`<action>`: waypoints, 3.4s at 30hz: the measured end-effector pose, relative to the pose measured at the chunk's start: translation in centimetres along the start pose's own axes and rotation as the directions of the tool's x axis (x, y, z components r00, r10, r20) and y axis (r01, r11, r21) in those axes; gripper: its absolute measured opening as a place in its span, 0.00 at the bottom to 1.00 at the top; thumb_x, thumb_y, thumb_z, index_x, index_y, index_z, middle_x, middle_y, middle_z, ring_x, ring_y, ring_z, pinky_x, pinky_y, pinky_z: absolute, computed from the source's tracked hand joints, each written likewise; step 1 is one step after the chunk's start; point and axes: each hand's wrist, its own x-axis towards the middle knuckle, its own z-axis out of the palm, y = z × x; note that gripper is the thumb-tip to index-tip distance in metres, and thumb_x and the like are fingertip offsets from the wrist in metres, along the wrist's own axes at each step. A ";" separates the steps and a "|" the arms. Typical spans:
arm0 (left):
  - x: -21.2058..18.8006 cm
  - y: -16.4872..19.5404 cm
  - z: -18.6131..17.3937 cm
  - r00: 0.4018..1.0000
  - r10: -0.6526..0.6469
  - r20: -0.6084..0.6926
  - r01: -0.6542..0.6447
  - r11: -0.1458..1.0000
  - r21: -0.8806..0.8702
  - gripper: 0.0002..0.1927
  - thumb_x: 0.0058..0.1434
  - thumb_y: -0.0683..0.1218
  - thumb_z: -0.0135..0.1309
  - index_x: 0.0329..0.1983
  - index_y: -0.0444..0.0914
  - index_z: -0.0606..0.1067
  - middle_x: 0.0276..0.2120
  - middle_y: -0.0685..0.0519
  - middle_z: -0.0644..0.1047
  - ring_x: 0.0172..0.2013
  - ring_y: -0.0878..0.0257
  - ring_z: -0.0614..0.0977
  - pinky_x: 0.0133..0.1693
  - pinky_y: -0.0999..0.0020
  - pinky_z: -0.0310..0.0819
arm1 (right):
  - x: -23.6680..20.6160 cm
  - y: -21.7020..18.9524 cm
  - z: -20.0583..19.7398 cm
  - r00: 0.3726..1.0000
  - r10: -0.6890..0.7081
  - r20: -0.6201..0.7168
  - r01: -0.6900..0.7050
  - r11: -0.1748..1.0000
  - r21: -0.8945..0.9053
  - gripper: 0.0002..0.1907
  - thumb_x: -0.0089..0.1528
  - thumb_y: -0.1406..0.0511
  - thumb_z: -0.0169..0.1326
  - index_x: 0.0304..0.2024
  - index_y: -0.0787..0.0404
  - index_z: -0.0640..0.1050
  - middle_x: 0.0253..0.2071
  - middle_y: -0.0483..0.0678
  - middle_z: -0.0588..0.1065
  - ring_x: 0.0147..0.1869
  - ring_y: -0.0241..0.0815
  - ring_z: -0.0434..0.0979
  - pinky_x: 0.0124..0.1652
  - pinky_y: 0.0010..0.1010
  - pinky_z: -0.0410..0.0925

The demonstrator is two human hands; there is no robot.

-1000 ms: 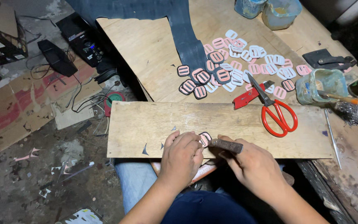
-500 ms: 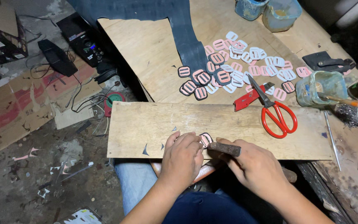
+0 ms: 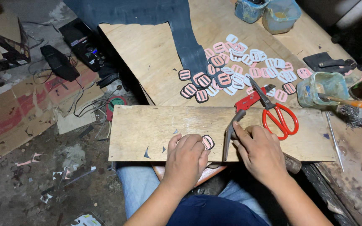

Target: The person cuts small black rubber pieces with red scissors and then uses a hammer to press and shape them on a wooden board. The person repeats this process for several pieces, placing the finished ones on the table.

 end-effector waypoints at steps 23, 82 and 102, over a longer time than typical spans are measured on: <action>8.9 -2.7 2.2 0.972 -0.181 0.149 0.179 0.983 0.027 0.10 0.62 0.49 0.54 0.33 0.38 0.75 0.29 0.43 0.79 0.31 0.44 0.81 0.33 0.49 0.75 | 10.4 6.4 2.6 0.952 0.267 0.148 -0.296 0.685 0.666 0.17 0.59 0.66 0.59 0.51 0.64 0.82 0.34 0.47 0.77 0.37 0.35 0.75 0.38 0.26 0.69; -4.3 -0.1 0.1 0.996 -0.082 -0.027 0.084 0.995 0.056 0.19 0.56 0.52 0.60 0.47 0.36 0.75 0.52 0.46 0.73 0.58 0.48 0.72 0.58 0.53 0.67 | -0.1 1.6 4.1 0.996 0.024 -0.085 -0.010 0.987 0.161 0.18 0.67 0.59 0.54 0.53 0.62 0.81 0.52 0.57 0.79 0.57 0.55 0.78 0.56 0.39 0.69; -6.1 -1.2 -1.5 0.995 -0.008 0.095 -0.005 0.990 0.141 0.45 0.47 0.57 0.67 0.67 0.35 0.67 0.70 0.43 0.62 0.69 0.48 0.61 0.68 0.56 0.51 | 1.0 0.1 1.4 0.999 -0.019 0.037 0.009 0.967 0.255 0.22 0.62 0.59 0.56 0.55 0.65 0.79 0.55 0.56 0.78 0.59 0.50 0.78 0.58 0.36 0.68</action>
